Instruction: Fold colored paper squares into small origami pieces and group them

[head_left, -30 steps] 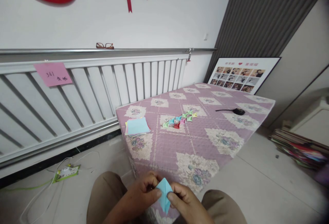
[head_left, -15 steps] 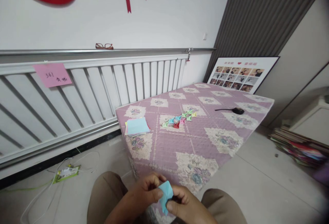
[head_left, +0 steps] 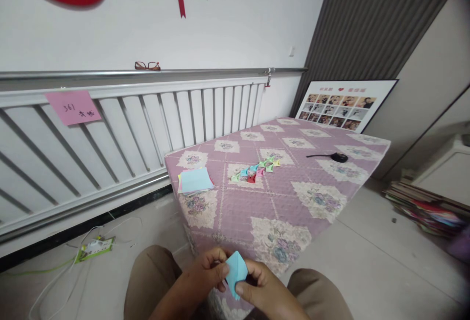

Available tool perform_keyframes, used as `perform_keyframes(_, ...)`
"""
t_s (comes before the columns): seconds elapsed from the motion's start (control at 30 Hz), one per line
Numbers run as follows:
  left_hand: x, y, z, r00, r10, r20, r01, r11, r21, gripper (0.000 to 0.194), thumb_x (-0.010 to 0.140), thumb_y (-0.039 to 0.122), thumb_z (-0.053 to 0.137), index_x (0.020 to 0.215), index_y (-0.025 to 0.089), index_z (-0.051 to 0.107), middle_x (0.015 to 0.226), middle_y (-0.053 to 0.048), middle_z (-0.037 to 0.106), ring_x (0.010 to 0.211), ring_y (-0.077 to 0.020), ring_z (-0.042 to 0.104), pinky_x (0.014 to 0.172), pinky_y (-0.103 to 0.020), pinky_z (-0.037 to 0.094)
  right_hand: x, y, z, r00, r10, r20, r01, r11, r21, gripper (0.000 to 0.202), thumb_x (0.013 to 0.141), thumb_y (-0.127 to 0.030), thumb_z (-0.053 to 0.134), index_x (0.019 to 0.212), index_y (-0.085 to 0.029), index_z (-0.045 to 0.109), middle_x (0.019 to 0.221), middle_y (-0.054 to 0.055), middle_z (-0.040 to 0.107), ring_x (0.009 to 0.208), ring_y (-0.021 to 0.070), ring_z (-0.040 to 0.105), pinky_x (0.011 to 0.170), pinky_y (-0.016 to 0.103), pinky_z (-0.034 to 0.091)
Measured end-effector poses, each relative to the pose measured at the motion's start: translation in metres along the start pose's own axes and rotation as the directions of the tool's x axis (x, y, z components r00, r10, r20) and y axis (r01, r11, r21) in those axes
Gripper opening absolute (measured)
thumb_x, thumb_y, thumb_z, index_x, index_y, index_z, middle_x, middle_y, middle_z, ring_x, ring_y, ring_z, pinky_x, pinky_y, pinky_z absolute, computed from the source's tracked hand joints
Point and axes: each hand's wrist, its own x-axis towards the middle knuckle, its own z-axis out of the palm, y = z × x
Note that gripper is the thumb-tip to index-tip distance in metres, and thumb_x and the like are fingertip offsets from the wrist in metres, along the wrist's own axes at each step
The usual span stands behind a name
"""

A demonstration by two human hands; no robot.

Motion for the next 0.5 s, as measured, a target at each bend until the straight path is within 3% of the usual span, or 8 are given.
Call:
perform_keyframes(0.1, 0.002, -0.005, -0.002, 0.999, -0.007, -0.039, 0.008, 0.999, 0.034, 0.044, 0.070, 0.054, 0.071, 0.078, 0.015, 0.053, 0.086, -0.003, 0.060, 0.065, -0.0095, 0.053, 0.058, -0.022, 0.040, 0.001, 0.000, 0.001, 0.993, 0.025, -0.119, -0.038, 0.994, -0.105, 0.036, 0.076, -0.052, 0.064, 0.078, -0.016, 0.064, 0.074, 0.000, 0.060, 0.072, 0.0149, 0.052, 0.073, 0.028, 0.041)
perform_keyframes(0.3, 0.002, -0.002, 0.005, 0.985, -0.031, -0.170, 0.076, 0.961, 0.268, 0.019, 0.075, 0.031, 0.060, 0.072, 0.017, 0.047, 0.062, 0.004, 0.053, 0.059, -0.0107, 0.048, 0.058, -0.024, 0.037, 0.004, 0.003, 0.005, 0.940, -0.010, -0.341, -0.097, 0.950, -0.296, 0.027, 0.077, -0.045, 0.058, 0.072, -0.019, 0.056, 0.067, -0.002, 0.052, 0.067, 0.0143, 0.048, 0.063, 0.025, 0.039)
perform_keyframes(0.4, 0.001, 0.004, 0.012, 0.967, 0.031, -0.252, 0.066, 0.928, 0.367, 0.011, 0.073, 0.024, 0.055, 0.070, 0.018, 0.047, 0.061, 0.005, 0.047, 0.059, -0.0104, 0.042, 0.058, -0.024, 0.034, 0.007, 0.008, 0.006, 0.894, -0.056, -0.444, -0.087, 0.952, -0.295, 0.023, 0.073, -0.038, 0.061, 0.087, -0.021, 0.056, 0.064, -0.006, 0.045, 0.061, 0.0129, 0.045, 0.059, 0.024, 0.037)
perform_keyframes(0.5, 0.002, 0.005, 0.018, 0.950, 0.111, -0.291, 0.014, 0.918, 0.397, 0.008, 0.071, 0.022, 0.053, 0.069, 0.019, 0.046, 0.062, 0.005, 0.045, 0.061, -0.0108, 0.041, 0.059, -0.024, 0.034, 0.009, 0.012, 0.006, 0.843, -0.050, -0.536, -0.122, 0.952, -0.281, 0.047, 0.067, -0.034, 0.063, 0.110, -0.021, 0.052, 0.058, -0.009, 0.038, 0.056, 0.0130, 0.042, 0.056, 0.024, 0.036)
